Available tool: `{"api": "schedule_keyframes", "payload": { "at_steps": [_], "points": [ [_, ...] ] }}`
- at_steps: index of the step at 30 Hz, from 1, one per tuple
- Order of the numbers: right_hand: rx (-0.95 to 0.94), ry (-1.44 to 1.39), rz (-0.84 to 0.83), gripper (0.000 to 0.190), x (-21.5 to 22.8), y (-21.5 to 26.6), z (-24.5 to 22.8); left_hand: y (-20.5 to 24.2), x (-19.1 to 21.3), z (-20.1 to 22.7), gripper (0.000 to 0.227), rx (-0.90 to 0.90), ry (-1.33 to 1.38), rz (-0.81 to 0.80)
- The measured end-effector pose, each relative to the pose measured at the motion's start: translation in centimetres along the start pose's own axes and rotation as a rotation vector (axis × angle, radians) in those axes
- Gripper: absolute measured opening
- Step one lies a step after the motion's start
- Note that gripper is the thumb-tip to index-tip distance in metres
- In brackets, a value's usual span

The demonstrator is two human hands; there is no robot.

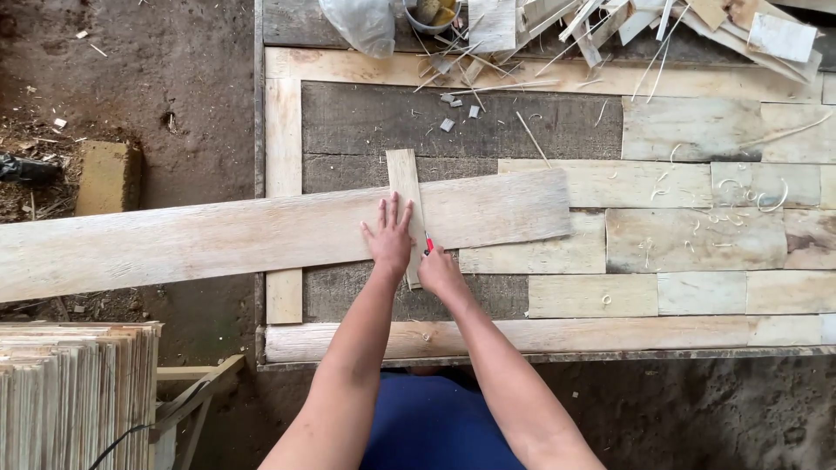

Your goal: Cutting and trimming thin wood veneer sheets using a utility knife on a workbench in a workshop.

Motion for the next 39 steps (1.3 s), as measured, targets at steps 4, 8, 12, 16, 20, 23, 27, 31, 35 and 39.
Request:
{"api": "schedule_keyframes", "payload": {
  "at_steps": [4, 8, 12, 16, 20, 23, 27, 31, 35, 39],
  "points": [
    [-0.009, -0.002, -0.012, 0.051, -0.9, 2.0, 0.5, 0.4, 0.8, 0.2, 0.088, 0.004, 0.008, -0.002],
    [-0.013, 0.027, -0.010, 0.052, -2.8, 2.0, 2.3, 0.7, 0.8, 0.0, 0.088, 0.007, 0.013, -0.016],
    [0.008, 0.028, -0.002, 0.055, -2.1, 5.9, 0.7, 0.5, 0.5, 0.1, 0.089, 0.001, 0.019, -0.014],
    [0.013, 0.025, 0.014, 0.058, -4.1, 5.9, 2.6, 0.9, -0.1, 0.1, 0.089, -0.004, 0.026, -0.017],
    [0.014, -0.116, 0.063, 0.054, -2.1, 7.6, 1.5, 0.5, 0.5, 0.1, 0.088, -0.005, 0.045, -0.006],
    [0.054, -0.238, 0.106, 0.046, -1.9, 6.8, 2.4, 0.5, 0.6, 0.1, 0.086, -0.005, 0.043, -0.001],
    [0.042, -0.344, 0.188, 0.040, -1.1, 3.1, 4.4, 0.7, 1.2, 0.1, 0.083, -0.006, 0.050, 0.001],
    [0.031, -0.247, 0.172, 0.046, 2.0, 1.6, 1.5, 1.3, 1.7, 0.1, 0.083, -0.009, 0.061, 0.025],
    [0.014, -0.092, 0.173, 0.051, 2.6, -6.5, 2.5, 1.8, 2.3, 0.2, 0.084, -0.021, 0.062, 0.015],
    [0.051, -0.106, 0.134, 0.045, 4.5, -5.7, -1.6, 2.2, 2.8, 0.2, 0.085, -0.021, 0.083, 0.003]
  ]
}}
Point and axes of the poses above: each hand's wrist, its own y-axis away from the middle knuckle, its own x-axis out of the back of the hand, z = x × y, the point moved 9 cm from there along -y, towards the middle knuckle, and after that the axes turned 5 degrees about x, right-handed, at the moved point
